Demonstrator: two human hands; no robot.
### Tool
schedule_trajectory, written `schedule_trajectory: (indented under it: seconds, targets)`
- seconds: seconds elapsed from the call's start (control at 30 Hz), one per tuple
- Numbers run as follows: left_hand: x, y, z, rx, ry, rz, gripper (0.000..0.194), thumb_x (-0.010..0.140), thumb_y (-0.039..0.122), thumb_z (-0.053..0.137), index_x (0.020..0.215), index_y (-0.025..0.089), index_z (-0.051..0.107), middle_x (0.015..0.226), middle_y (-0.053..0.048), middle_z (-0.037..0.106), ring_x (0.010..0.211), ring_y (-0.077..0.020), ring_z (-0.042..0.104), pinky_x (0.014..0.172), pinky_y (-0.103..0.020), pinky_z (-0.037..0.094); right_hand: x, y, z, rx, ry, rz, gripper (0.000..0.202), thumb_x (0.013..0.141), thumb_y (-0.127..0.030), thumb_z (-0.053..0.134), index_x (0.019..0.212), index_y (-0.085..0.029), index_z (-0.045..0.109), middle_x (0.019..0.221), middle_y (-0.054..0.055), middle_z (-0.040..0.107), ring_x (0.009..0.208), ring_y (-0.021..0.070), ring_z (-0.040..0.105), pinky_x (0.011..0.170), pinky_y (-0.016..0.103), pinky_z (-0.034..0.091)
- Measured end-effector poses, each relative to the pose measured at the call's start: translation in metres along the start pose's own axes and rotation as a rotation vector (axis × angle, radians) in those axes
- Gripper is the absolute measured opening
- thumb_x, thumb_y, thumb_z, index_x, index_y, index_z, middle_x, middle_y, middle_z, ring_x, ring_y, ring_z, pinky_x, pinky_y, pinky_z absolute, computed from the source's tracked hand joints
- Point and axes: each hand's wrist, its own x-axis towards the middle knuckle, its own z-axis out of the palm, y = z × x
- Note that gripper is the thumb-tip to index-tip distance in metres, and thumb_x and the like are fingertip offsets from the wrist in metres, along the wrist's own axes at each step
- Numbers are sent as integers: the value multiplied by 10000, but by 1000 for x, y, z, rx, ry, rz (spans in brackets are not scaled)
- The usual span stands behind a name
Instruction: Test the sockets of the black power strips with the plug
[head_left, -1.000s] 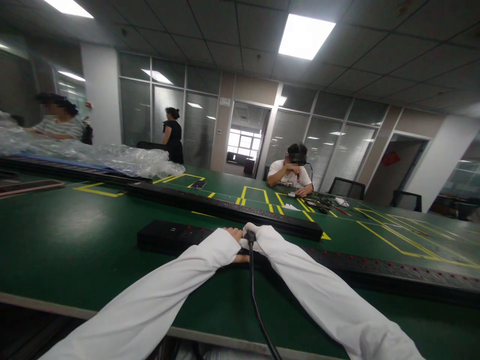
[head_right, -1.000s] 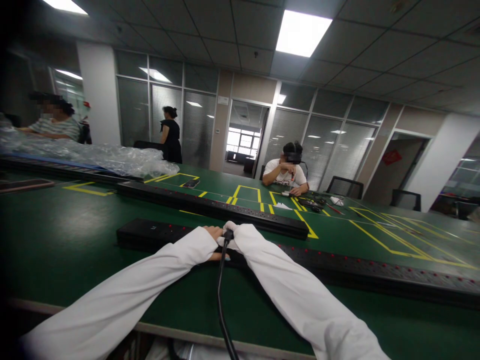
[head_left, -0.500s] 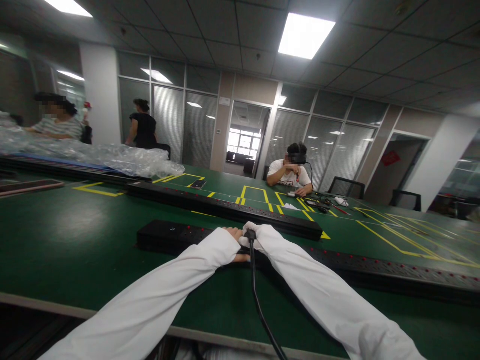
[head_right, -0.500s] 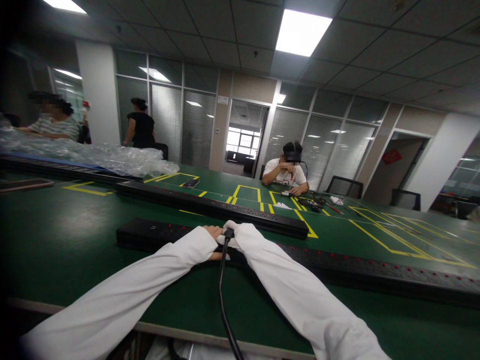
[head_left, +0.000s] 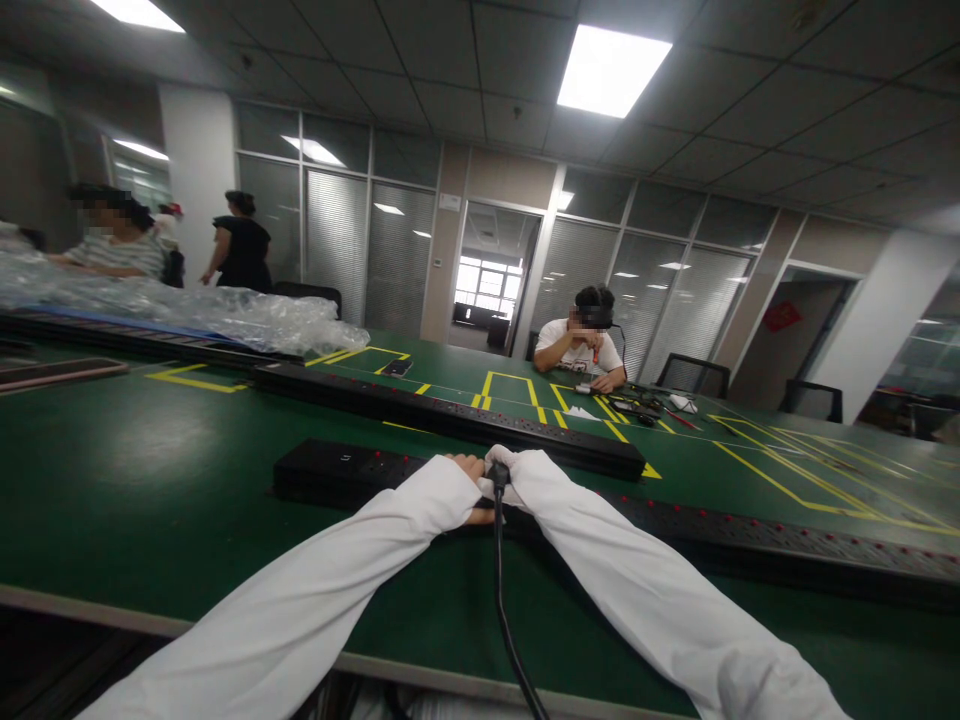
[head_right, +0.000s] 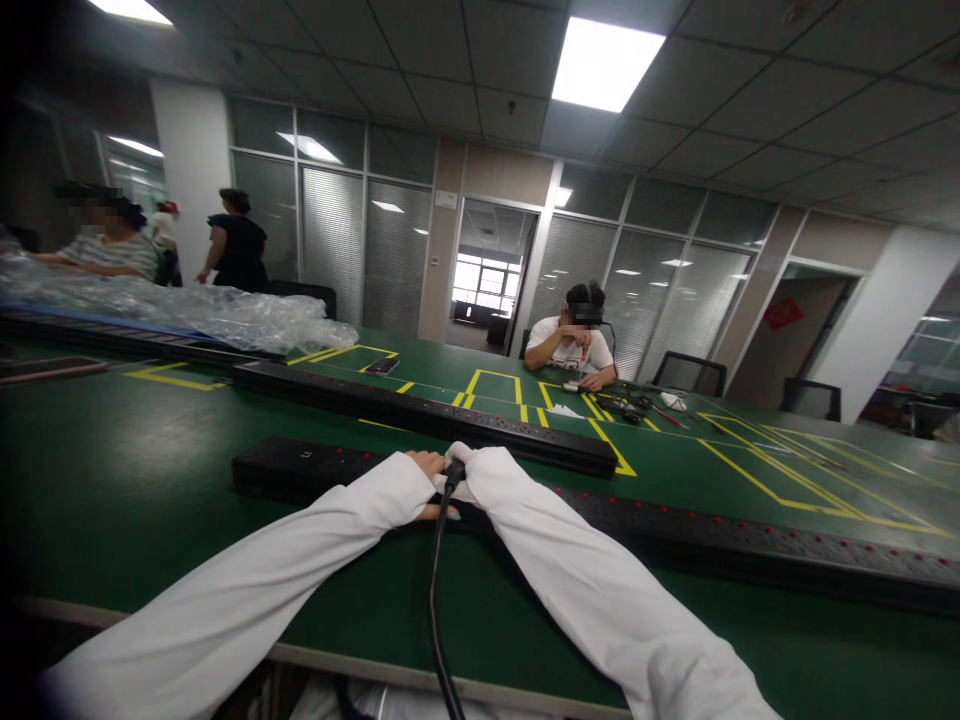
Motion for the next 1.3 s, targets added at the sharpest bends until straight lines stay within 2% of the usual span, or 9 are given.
schedule_trajectory:
  seconds: [0.37, 0.93, 1.3]
  targets:
    - [1, -1, 1, -32, -27, -24, 586, 642, 674, 430, 924, 165, 497, 853, -78, 571, 812, -250, 535, 709, -345, 382, 0, -2, -3, 45, -21, 43, 262, 646, -440, 577, 802, -232, 545, 599, -56, 555, 490, 64, 452, 494, 180, 319]
    - [1, 0, 2, -11, -13, -9, 593, 654, 688, 406, 927, 172, 506, 872, -93, 582, 808, -259, 555, 696, -359, 405, 0, 3, -3, 63, -57, 10, 271, 650, -400, 583, 856, -234, 527, 599, -56, 551, 497, 70, 447, 494, 181, 317]
    - [2, 0, -2, -12, -42, -15, 589, 649, 688, 407, 913, 172, 509, 878, -93, 587, 796, -263, 555, 686, -362, 405, -1, -1, -3, 59, -12, 25, 250, 657, -415, 574, 816, -225, 538, 593, -55, 550, 486, 67, 435, 498, 190, 324]
